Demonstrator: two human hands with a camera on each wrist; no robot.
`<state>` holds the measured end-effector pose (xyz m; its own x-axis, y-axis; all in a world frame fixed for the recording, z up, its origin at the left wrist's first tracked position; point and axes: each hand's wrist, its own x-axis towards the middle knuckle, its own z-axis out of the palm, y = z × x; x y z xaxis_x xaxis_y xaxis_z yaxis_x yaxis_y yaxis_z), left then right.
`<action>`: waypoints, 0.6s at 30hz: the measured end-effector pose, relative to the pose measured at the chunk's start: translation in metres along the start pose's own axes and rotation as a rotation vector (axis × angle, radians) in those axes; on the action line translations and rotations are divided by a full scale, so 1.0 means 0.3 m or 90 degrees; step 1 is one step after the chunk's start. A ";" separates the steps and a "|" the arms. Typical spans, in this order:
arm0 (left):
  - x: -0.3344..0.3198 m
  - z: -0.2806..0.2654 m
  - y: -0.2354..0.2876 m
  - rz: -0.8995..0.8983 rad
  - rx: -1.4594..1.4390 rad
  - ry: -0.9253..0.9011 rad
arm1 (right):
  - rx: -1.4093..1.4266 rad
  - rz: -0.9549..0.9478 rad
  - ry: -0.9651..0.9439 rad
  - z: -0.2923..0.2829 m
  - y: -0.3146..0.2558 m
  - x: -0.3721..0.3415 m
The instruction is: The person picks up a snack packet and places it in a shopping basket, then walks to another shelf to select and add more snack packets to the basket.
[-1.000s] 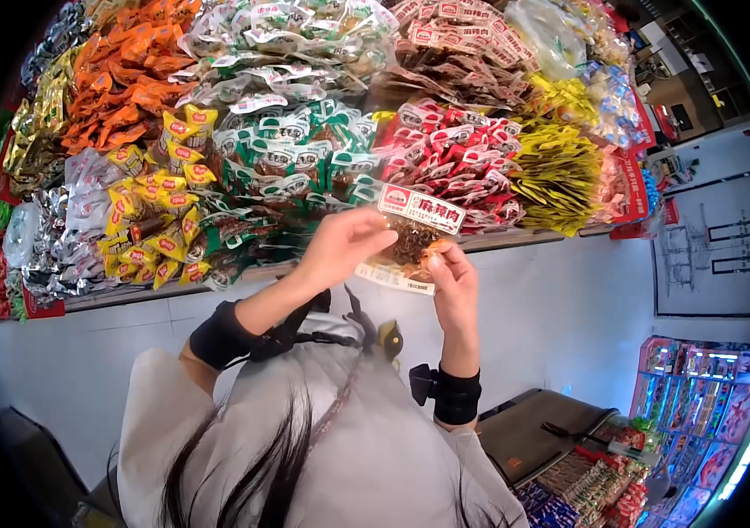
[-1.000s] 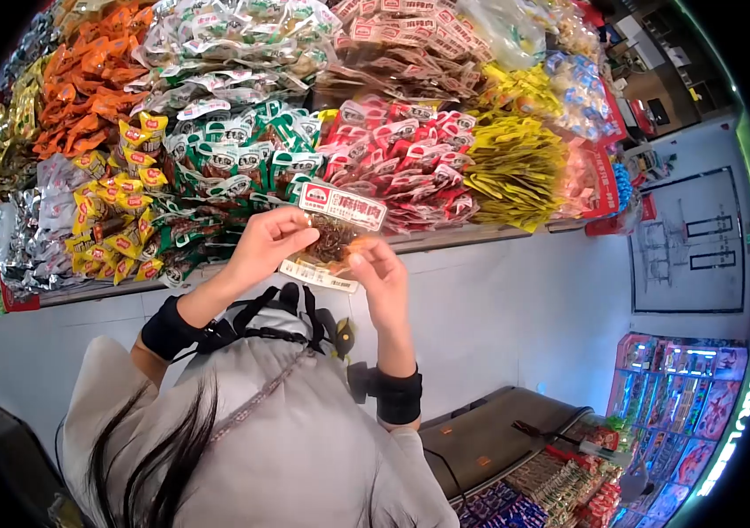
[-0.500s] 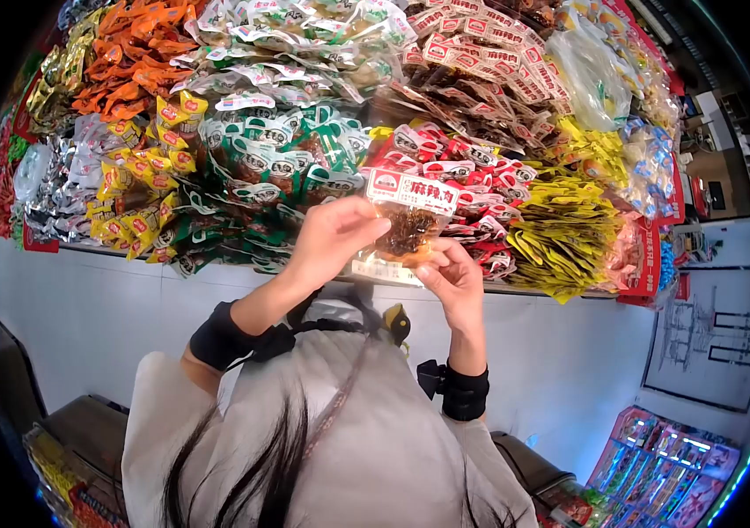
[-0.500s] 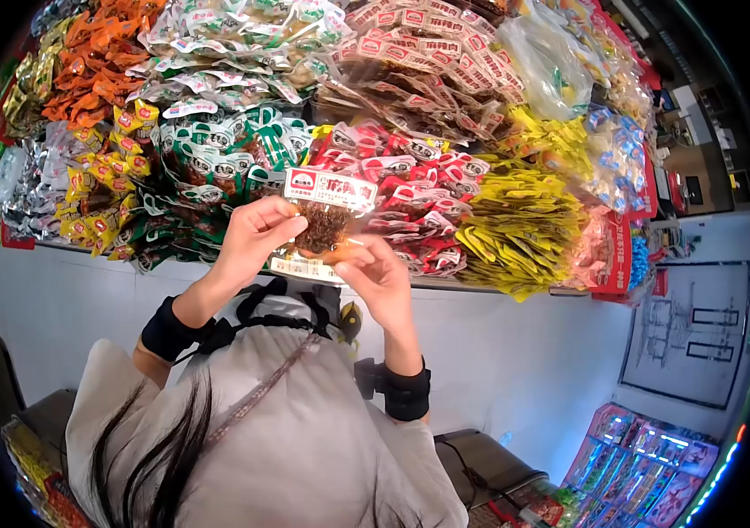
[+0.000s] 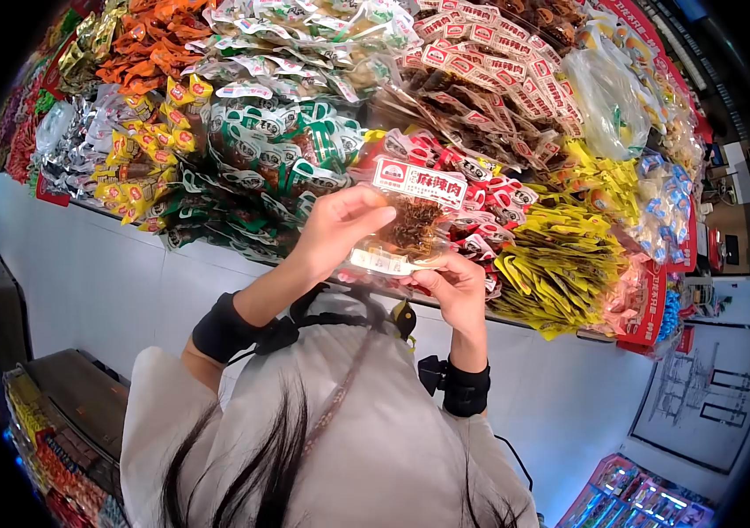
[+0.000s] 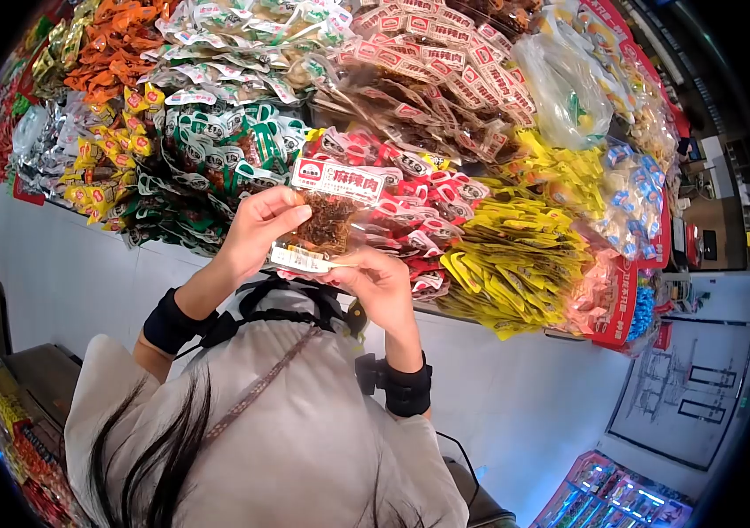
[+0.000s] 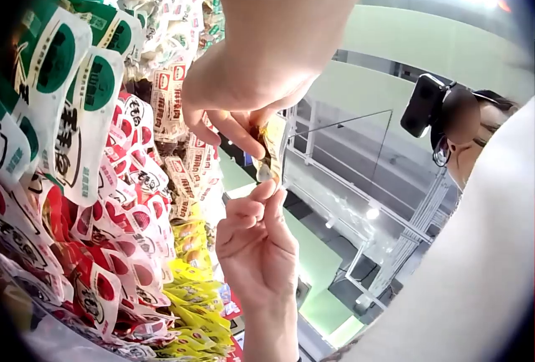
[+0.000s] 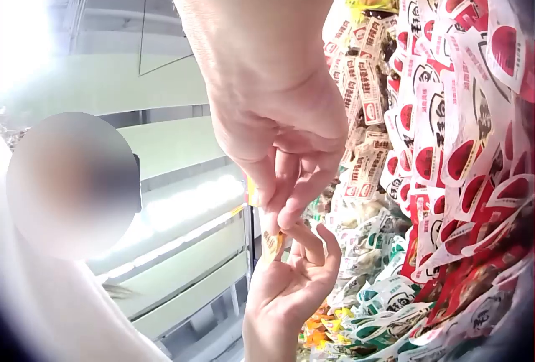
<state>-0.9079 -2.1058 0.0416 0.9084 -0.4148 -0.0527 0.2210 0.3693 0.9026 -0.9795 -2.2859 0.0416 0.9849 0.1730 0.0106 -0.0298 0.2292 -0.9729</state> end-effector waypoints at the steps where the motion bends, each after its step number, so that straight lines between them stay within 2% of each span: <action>1: -0.001 0.007 -0.001 -0.002 -0.001 0.000 | -0.010 -0.009 -0.004 -0.010 -0.001 -0.001; 5: -0.004 0.045 0.013 -0.001 -0.009 0.019 | -0.021 0.039 0.002 -0.038 -0.005 -0.014; 7: -0.008 0.047 0.035 0.071 0.214 0.038 | -0.038 0.076 0.037 -0.061 -0.023 -0.013; 10: -0.002 0.069 0.126 0.160 0.454 -0.005 | -0.091 -0.052 0.062 -0.099 -0.148 0.013; 11: 0.004 0.095 0.176 0.289 0.575 -0.050 | -0.206 -0.121 0.079 -0.120 -0.187 0.018; 12: 0.016 0.110 0.200 0.371 0.615 -0.102 | -0.294 -0.135 0.110 -0.099 -0.266 0.016; 14: 0.046 0.136 0.232 0.534 0.692 -0.206 | -0.421 -0.197 0.017 -0.097 -0.346 0.032; 15: 0.058 0.149 0.241 0.564 0.695 -0.238 | -0.441 -0.178 0.037 -0.066 -0.385 0.030; 18: 0.085 0.184 0.255 0.659 0.722 -0.311 | -0.515 -0.168 -0.006 -0.102 -0.423 0.024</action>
<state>-0.8874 -2.1341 0.1328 0.2505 -0.6852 0.6840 -0.9501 -0.0383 0.3096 -0.9634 -2.3431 0.1581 0.9406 0.2192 0.2592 0.3359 -0.4908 -0.8040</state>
